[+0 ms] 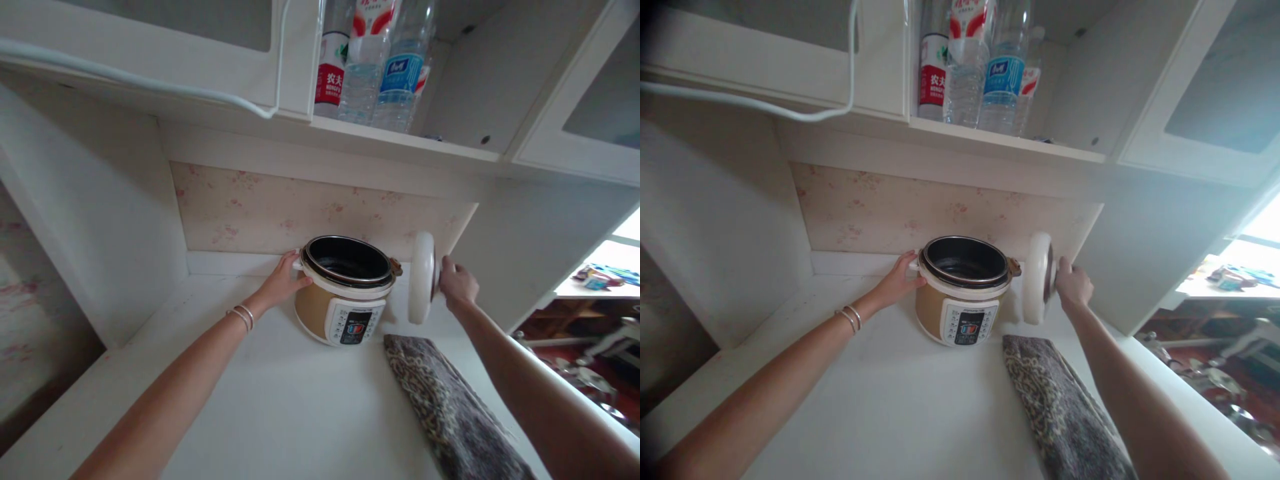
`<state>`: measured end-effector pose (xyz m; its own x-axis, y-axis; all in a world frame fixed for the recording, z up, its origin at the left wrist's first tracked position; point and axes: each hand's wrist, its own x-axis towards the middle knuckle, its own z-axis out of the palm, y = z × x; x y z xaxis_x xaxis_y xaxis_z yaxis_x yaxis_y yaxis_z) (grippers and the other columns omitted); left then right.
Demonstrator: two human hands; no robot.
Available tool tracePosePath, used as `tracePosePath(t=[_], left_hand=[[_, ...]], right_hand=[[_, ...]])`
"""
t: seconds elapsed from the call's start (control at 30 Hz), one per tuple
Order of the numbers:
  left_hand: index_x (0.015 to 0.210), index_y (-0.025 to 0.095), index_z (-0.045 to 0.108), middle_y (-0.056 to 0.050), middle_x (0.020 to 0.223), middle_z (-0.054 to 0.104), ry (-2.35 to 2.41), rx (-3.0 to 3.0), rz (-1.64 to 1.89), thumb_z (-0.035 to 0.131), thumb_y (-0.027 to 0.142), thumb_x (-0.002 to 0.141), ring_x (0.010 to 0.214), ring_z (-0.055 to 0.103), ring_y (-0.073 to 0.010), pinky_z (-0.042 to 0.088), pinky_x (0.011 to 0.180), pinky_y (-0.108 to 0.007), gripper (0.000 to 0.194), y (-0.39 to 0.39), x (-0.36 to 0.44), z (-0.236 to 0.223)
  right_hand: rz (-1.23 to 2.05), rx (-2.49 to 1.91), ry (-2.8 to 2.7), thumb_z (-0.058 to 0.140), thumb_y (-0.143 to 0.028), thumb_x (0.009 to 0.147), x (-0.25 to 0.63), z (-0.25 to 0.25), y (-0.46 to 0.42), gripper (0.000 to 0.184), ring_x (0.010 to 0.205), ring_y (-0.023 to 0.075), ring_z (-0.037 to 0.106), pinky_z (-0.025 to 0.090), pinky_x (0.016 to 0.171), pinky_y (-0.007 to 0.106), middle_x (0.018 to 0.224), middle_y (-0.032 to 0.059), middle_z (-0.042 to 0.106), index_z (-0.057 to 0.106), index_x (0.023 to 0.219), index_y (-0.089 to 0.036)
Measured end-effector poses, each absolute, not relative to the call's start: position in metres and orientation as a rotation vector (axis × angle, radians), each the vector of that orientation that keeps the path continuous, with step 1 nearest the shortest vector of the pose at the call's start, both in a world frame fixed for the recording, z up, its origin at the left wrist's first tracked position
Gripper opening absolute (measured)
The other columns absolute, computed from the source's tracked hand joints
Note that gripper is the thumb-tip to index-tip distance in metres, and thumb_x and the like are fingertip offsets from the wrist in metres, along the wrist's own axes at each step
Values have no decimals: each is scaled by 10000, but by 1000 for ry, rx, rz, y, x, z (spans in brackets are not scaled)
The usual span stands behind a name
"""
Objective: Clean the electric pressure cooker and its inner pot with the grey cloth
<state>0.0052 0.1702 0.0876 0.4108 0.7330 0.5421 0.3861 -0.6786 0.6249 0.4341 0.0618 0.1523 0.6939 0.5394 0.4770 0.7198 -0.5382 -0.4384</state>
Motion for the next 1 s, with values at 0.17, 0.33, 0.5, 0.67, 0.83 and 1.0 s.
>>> tracePosePath(t=[0.17, 0.33, 0.5, 0.67, 0.83, 1.0], left_hand=[[1411, 195, 372, -146, 1527, 303, 915, 2228, 1266, 637, 619, 777, 1440, 264, -259, 190, 1198, -431, 808, 174, 8, 81], [1406, 198, 388, -145, 1535, 299, 911, 2176, 1247, 653, 612, 767, 1443, 262, -263, 193, 1195, -433, 806, 170, 7, 85], [1442, 196, 358, -142, 1544, 303, 902, 2138, 1273, 672, 581, 766, 1440, 271, -260, 201, 1194, -415, 839, 166, 6, 85], [1502, 212, 250, -142, 1564, 272, 902, 2084, 1278, 683, 562, 766, 1449, 252, -276, 200, 1191, -440, 922, 166, 8, 81], [1508, 207, 232, -141, 1577, 244, 925, 2038, 1276, 685, 577, 758, 1461, 219, -278, 199, 1191, -431, 951, 165, 9, 80], [1487, 220, 280, -131, 1564, 278, 906, 2050, 1292, 677, 576, 768, 1450, 248, -271, 229, 1178, -434, 895, 163, 9, 82]], right_hand=[[-562, -2102, -1134, 269, -677, 897, 386, 225, 71, 703, 1016, 351, 617, 440, 858, 445, 1080, 200, 686, 666, 1160, -160], [-731, -1929, -1630, 304, -658, 915, 321, 266, 90, 630, 1020, 320, 606, 432, 852, 400, 1139, 152, 671, 661, 1135, -188], [-754, -1835, -2067, 296, -653, 925, 267, 272, 119, 626, 996, 303, 618, 441, 827, 374, 1167, 140, 658, 652, 1160, -195], [-755, -1822, -2262, 264, -655, 933, 237, 264, 140, 621, 977, 283, 631, 443, 814, 363, 1169, 116, 660, 647, 1168, -226], [-765, -1811, -2363, 272, -622, 942, 236, 261, 149, 582, 993, 287, 634, 450, 811, 364, 1135, 109, 673, 655, 1130, -226], [-734, -2065, -2253, 302, -546, 952, 230, 255, 158, 560, 1012, 318, 633, 461, 823, 398, 1148, 182, 664, 629, 1197, -163]])
